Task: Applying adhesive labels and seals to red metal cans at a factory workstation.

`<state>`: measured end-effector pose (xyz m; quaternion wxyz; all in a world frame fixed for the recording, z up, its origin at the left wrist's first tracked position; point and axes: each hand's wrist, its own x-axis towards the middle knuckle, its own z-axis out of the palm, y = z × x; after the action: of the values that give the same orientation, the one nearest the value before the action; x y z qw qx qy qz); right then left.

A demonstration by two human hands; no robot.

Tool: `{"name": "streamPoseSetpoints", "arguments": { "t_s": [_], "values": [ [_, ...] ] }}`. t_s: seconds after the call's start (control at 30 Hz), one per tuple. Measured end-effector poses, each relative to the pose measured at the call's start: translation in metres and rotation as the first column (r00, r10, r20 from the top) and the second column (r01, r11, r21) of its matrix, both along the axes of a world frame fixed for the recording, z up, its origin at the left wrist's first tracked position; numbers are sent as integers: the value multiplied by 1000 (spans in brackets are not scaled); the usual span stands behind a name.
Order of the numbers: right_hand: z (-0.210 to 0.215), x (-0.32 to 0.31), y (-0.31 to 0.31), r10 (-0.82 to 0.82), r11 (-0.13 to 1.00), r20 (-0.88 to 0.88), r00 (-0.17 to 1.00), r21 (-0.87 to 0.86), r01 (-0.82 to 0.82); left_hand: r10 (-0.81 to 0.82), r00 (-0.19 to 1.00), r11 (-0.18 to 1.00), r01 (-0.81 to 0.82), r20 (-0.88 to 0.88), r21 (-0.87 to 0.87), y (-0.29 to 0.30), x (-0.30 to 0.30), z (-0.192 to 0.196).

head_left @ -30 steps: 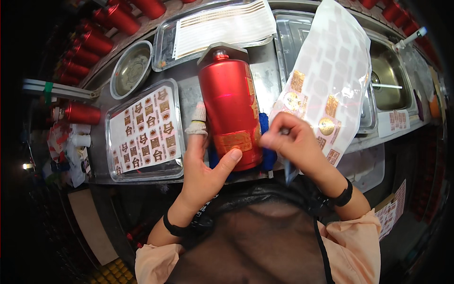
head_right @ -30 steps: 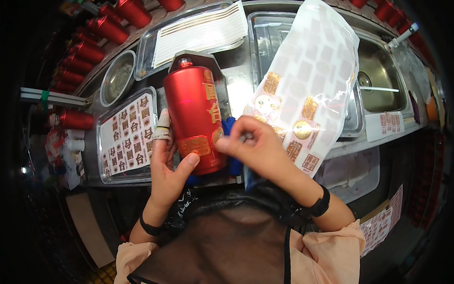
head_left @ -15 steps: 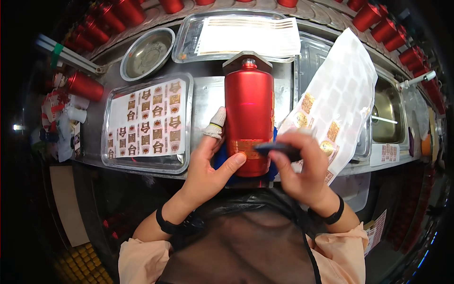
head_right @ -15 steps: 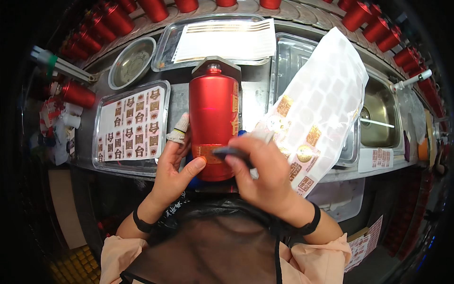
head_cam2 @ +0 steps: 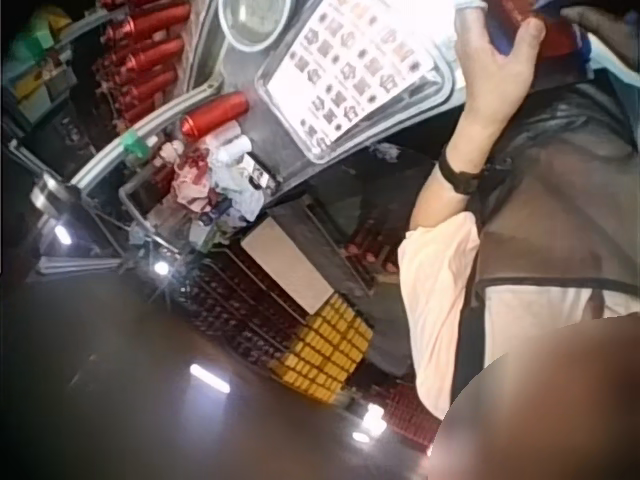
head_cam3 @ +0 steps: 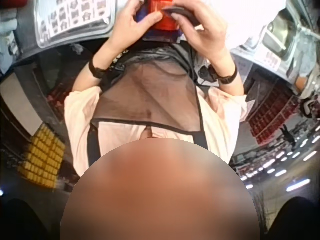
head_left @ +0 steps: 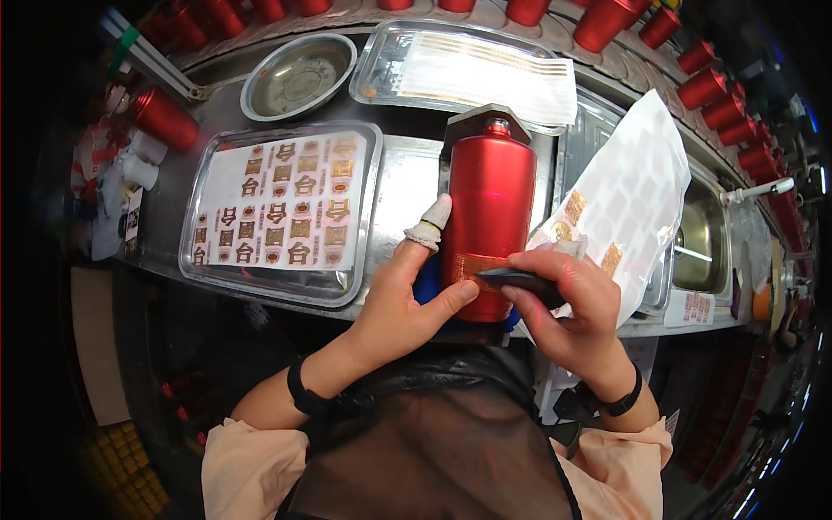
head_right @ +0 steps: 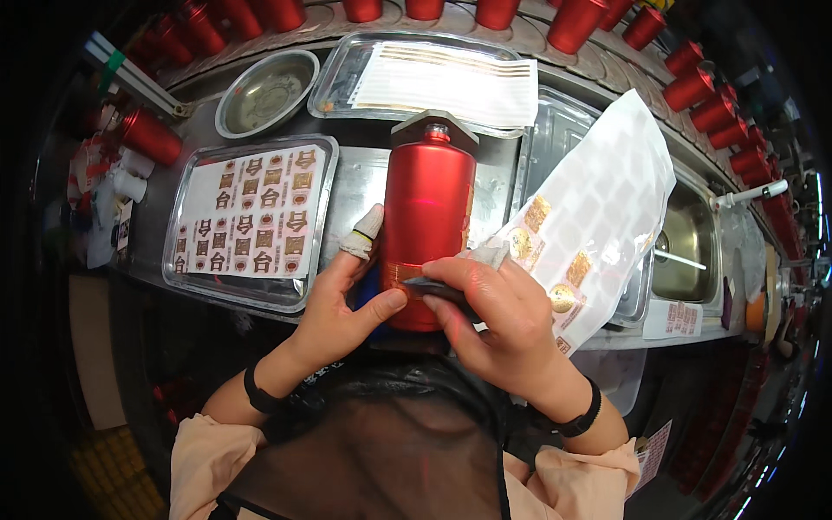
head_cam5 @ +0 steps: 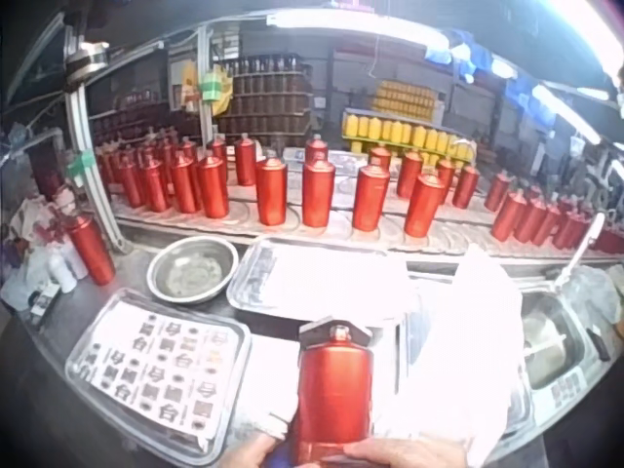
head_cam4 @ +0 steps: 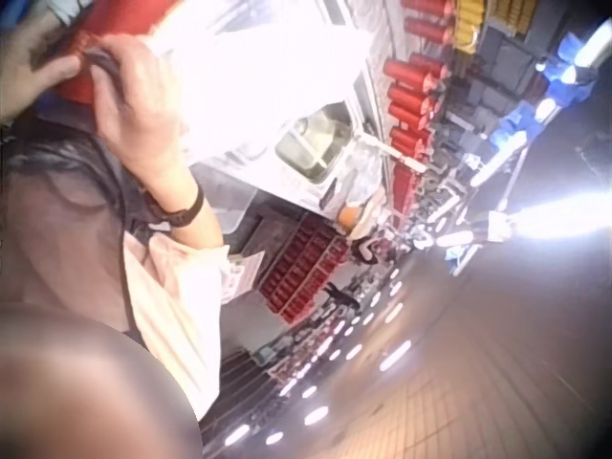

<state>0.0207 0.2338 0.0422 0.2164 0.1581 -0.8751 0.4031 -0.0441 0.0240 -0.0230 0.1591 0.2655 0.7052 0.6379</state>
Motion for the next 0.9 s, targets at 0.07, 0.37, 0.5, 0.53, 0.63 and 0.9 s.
{"name": "streamPoseSetpoints", "arguments": {
  "t_s": [0.07,0.37,0.5,0.53,0.63,0.9],
  "values": [
    [1,-6,-2,-158,985,-50,986,60,161,-15,1000,999,15,4,-36,-4,-2,2],
    [3,-4,-5,-269,951,-155,951,113,287,-155,918,965,62,-364,-257,-16,-9,-1],
    [0,14,-25,-49,988,-141,989,135,68,-85,877,974,-27,-472,-226,-11,-4,-8],
    [-1,21,-30,-26,967,-163,986,247,66,-34,859,980,-72,-511,-187,-8,-3,-6],
    [-2,25,-38,47,976,-119,992,216,-20,40,819,980,-145,-573,-138,-3,-3,0],
    [-1,23,-34,171,984,-3,985,51,-170,55,744,964,-214,-666,-159,-1,0,2]
  ]
}}
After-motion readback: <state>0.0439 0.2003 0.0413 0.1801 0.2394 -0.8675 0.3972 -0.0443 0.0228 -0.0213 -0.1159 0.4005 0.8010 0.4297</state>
